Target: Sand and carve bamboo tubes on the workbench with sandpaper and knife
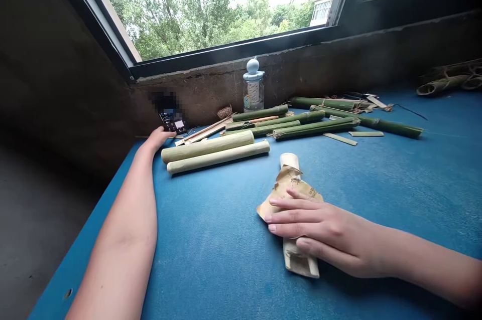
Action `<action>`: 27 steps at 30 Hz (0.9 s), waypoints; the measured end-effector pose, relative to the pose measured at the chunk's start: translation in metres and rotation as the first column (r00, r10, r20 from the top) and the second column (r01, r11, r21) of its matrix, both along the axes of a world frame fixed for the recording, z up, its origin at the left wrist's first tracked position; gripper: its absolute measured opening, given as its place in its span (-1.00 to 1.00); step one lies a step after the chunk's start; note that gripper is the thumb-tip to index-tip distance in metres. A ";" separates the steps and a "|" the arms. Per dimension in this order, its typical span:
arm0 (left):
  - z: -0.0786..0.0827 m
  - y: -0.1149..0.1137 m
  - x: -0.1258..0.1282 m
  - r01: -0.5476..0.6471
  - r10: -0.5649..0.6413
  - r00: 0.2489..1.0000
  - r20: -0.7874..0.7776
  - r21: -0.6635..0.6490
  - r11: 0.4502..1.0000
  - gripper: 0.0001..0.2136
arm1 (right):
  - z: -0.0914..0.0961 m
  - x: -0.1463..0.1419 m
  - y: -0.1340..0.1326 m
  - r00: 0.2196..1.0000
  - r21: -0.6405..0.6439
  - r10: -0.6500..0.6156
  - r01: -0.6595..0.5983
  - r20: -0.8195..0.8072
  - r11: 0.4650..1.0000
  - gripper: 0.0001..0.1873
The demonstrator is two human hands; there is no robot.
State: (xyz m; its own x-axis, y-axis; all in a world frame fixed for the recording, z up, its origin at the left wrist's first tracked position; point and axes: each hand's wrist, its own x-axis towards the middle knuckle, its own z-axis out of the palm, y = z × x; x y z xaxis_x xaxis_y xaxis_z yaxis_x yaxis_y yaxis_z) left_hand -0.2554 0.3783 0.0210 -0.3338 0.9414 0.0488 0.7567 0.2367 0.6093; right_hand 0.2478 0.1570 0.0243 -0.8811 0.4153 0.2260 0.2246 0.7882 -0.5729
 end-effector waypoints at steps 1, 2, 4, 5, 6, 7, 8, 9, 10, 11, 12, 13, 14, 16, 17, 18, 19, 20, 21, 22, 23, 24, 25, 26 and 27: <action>0.000 0.001 0.000 0.003 -0.003 1.000 -0.004 0.001 1.000 -0.72 | -0.001 0.001 0.002 1.000 0.008 -0.001 0.002 -0.007 1.000 -0.55; -0.001 0.002 0.001 0.006 -0.006 1.000 -0.008 0.003 1.000 -0.71 | -0.003 0.004 0.006 0.999 0.014 -0.050 0.050 -0.018 0.999 -0.56; -0.001 0.002 0.001 0.012 -0.011 1.000 -0.013 0.010 1.000 -0.71 | -0.008 0.012 0.019 0.974 0.025 -0.223 0.225 -0.048 0.974 -0.57; -0.001 0.002 0.001 0.013 -0.013 1.000 -0.014 0.014 1.000 -0.71 | -0.010 0.016 0.025 0.954 0.028 -0.296 0.298 -0.058 0.954 -0.57; -0.001 0.002 0.000 0.014 -0.014 1.000 -0.014 0.018 1.000 -0.71 | -0.012 0.019 0.030 0.937 0.030 -0.343 0.346 -0.067 0.938 -0.57; -0.001 0.002 -0.001 0.013 -0.013 1.000 -0.011 0.022 1.000 -0.72 | -0.013 0.020 0.032 0.930 0.034 -0.362 0.364 -0.069 0.931 -0.56; -0.001 0.002 -0.002 0.013 -0.012 1.000 -0.006 0.025 1.000 -0.72 | -0.014 0.020 0.031 0.931 0.039 -0.358 0.362 -0.069 0.932 -0.56; -0.001 0.001 -0.003 0.011 -0.011 1.000 0.002 0.028 1.000 -0.73 | -0.014 0.019 0.029 0.939 0.043 -0.338 0.341 -0.064 0.939 -0.56; -0.001 0.001 -0.005 0.009 -0.009 1.000 0.011 0.030 0.999 -0.74 | -0.014 0.017 0.025 0.952 0.047 -0.301 0.304 -0.056 0.951 -0.56; -0.002 0.001 -0.006 0.007 -0.007 1.000 0.021 0.035 0.999 -0.75 | -0.014 0.015 0.022 0.966 0.050 -0.253 0.255 -0.048 0.966 -0.55; -0.002 0.002 -0.008 0.004 -0.006 0.999 0.032 0.041 0.999 -0.75 | -0.014 0.014 0.020 0.979 0.049 -0.197 0.199 -0.041 0.979 -0.55; -0.003 0.002 -0.009 0.003 -0.005 0.999 0.042 0.051 0.999 -0.75 | -0.014 0.014 0.020 0.989 0.046 -0.146 0.147 -0.039 0.988 -0.56; -0.003 0.002 -0.010 0.001 -0.004 0.999 0.052 0.062 0.998 -0.75 | -0.015 0.015 0.022 0.992 0.043 -0.116 0.118 -0.044 0.992 -0.56; -0.004 0.003 -0.010 -0.004 -0.002 0.998 0.071 0.089 0.996 -0.74 | -0.018 0.021 0.033 0.985 0.040 -0.158 0.162 -0.075 0.986 -0.57; -0.005 0.003 -0.010 -0.007 -0.001 0.997 0.079 0.101 0.995 -0.73 | -0.020 0.024 0.038 0.972 0.035 -0.216 0.220 -0.088 0.975 -0.57; -0.005 0.003 -0.010 -0.011 0.001 0.996 0.088 0.111 0.994 -0.72 | -0.021 0.026 0.042 0.956 0.027 -0.278 0.282 -0.095 0.959 -0.57; -0.005 0.004 -0.010 -0.015 0.003 0.995 0.096 0.118 0.993 -0.71 | -0.021 0.027 0.044 0.940 0.020 -0.327 0.330 -0.093 0.944 -0.56; -0.006 0.004 -0.010 -0.018 0.005 0.994 0.105 0.123 0.992 -0.70 | -0.021 0.026 0.043 0.932 0.016 -0.352 0.355 -0.084 0.935 -0.56; -0.006 0.004 -0.010 -0.021 0.007 0.994 0.113 0.126 0.992 -0.69 | -0.020 0.024 0.040 0.934 0.016 -0.350 0.352 -0.069 0.936 -0.55; -0.006 0.004 -0.010 -0.024 0.008 0.993 0.120 0.127 0.992 -0.69 | -0.019 0.021 0.035 0.945 0.018 -0.323 0.324 -0.054 0.946 -0.55; -0.006 0.005 -0.011 -0.026 0.009 0.992 0.128 0.129 0.991 -0.69 | -0.018 0.018 0.031 0.960 0.024 -0.278 0.279 -0.042 0.960 -0.55; -0.007 0.005 -0.011 -0.026 0.008 0.991 0.135 0.132 0.991 -0.69 | -0.018 0.016 0.027 0.974 0.029 -0.224 0.225 -0.033 0.974 -0.55; -0.007 0.006 -0.012 -0.025 0.006 0.990 0.143 0.134 0.991 -0.70 | -0.017 0.015 0.025 0.984 0.035 -0.175 0.176 -0.029 0.984 -0.55; -0.007 0.006 -0.012 -0.024 0.004 0.989 0.149 0.136 0.990 -0.70 | -0.017 0.015 0.025 0.989 0.041 -0.146 0.147 -0.030 0.988 -0.55; -0.007 0.006 -0.012 -0.023 0.002 0.988 0.153 0.137 0.990 -0.71 | -0.017 0.016 0.027 0.989 0.046 -0.146 0.147 -0.035 0.988 -0.56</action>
